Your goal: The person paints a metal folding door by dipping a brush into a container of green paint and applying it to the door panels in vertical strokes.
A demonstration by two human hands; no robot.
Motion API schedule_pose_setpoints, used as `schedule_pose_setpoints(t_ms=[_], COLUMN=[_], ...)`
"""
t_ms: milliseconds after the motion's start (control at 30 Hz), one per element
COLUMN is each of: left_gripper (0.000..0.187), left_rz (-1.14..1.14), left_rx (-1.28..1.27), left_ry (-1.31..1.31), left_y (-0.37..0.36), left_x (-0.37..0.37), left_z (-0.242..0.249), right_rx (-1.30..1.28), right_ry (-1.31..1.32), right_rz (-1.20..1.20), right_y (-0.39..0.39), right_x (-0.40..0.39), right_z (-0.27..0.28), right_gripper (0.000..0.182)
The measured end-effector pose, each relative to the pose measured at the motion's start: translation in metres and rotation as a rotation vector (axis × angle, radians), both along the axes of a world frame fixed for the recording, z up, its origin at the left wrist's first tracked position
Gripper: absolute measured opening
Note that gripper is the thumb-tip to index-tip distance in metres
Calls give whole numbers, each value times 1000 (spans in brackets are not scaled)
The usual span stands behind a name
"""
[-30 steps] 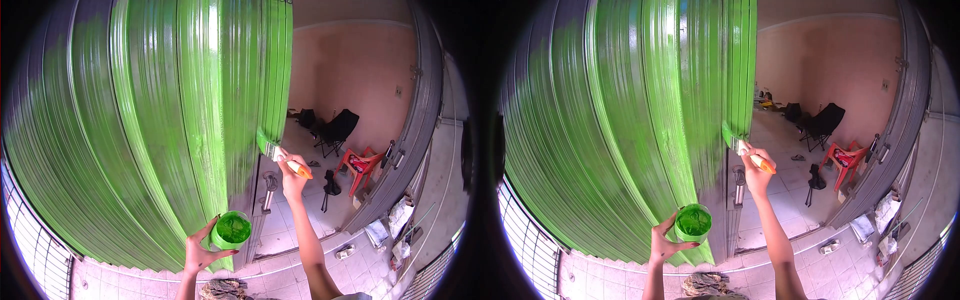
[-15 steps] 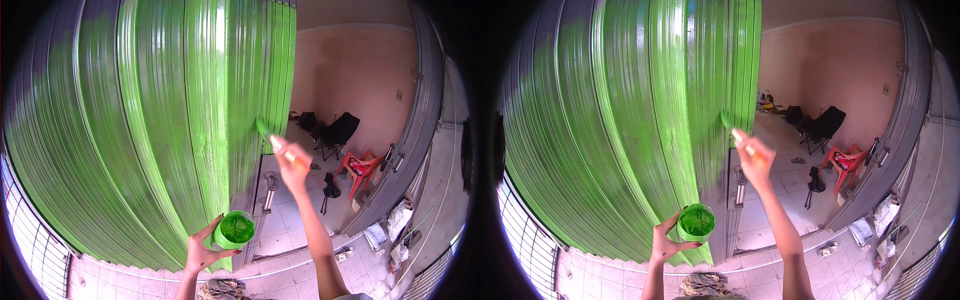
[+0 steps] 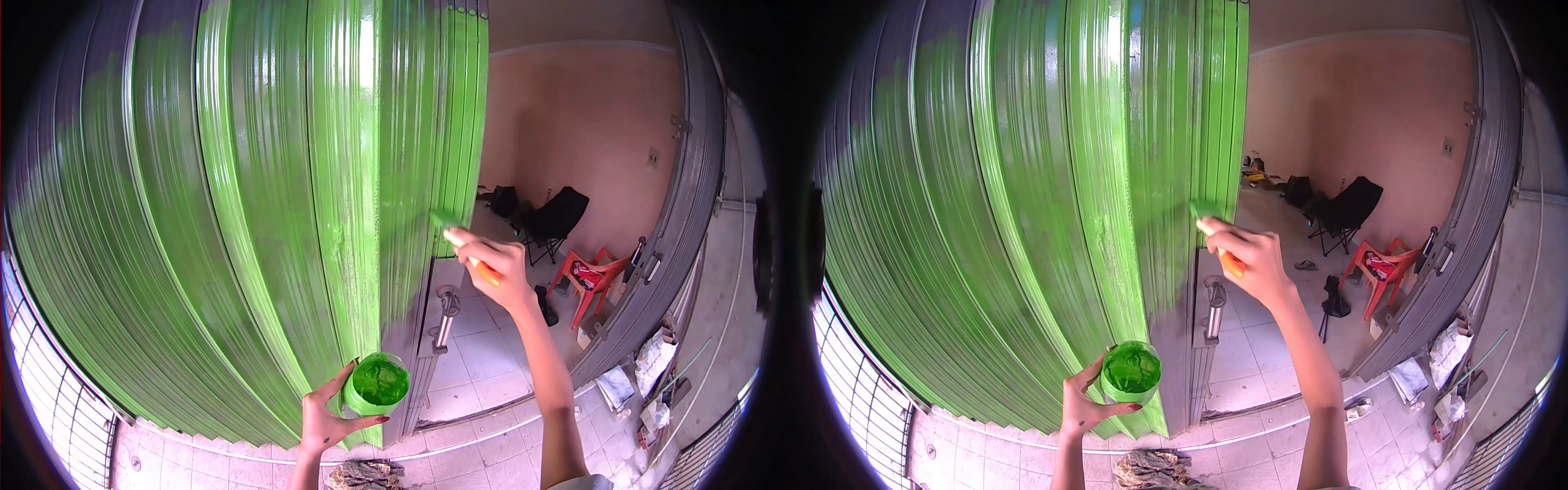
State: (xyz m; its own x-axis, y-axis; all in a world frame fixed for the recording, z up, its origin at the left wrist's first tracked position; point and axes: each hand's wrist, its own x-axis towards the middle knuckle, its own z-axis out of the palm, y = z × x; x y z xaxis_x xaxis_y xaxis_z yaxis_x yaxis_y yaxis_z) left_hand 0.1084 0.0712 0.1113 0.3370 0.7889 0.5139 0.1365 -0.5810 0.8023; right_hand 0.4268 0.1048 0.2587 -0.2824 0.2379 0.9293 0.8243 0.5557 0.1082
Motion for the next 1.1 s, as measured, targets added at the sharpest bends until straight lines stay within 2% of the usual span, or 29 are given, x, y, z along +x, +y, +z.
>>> schedule_pose_setpoints(t_ms=[100, 133, 233, 267, 300, 367, 433, 467, 500, 800, 900, 1033, 1100], left_gripper=[92, 92, 92, 92, 92, 92, 92, 92, 92, 94, 94, 93, 93], left_rz=[19, 21, 26, 24, 21, 13, 6, 6, 9, 24, 26, 25, 21], left_rx=[3, 6, 3, 6, 13, 11, 11, 12, 10, 18, 4, 5, -1], left_ry=[0, -5, -15, -24, -37, -47, -43, -39, -35, -36, -30, -34, -51], left_y=[-1, 1, 0, 0, 2, 3, 3, 2, 0, 10, 11, 15, 15], left_x=[-3, -4, -8, -8, -8, -7, -8, -8, -8, -9, -8, -7, -6], left_z=[-1, -1, -2, -3, -3, -4, -3, 0, 2, -1, 2, -1, 1], right_rx=[-324, -330, -55, -33, -121, -390, -692, -683, -658, -533, -401, -489, -450], right_ry=[-173, -171, -153, -60, -18, -109, -242, -247, -154, -170, -193, -176, -180], right_rz=[-20, -14, -12, 90, 123, 193, -61, -105, 11, -44, 38, -119, -8], right_y=[2, 0, 3, 0, -3, -8, 5, 9, 24, 19, 26, 13, 23], right_x=[5, -2, -7, -7, -2, 0, -2, -1, 10, -7, -3, -18, -10], right_z=[-19, -14, 20, 34, 42, 48, 47, 54, 56, 130, 142, 172, 183], right_gripper=[14, 12, 13, 14, 15, 14, 16, 13, 12, 6, 6, 6, 7])
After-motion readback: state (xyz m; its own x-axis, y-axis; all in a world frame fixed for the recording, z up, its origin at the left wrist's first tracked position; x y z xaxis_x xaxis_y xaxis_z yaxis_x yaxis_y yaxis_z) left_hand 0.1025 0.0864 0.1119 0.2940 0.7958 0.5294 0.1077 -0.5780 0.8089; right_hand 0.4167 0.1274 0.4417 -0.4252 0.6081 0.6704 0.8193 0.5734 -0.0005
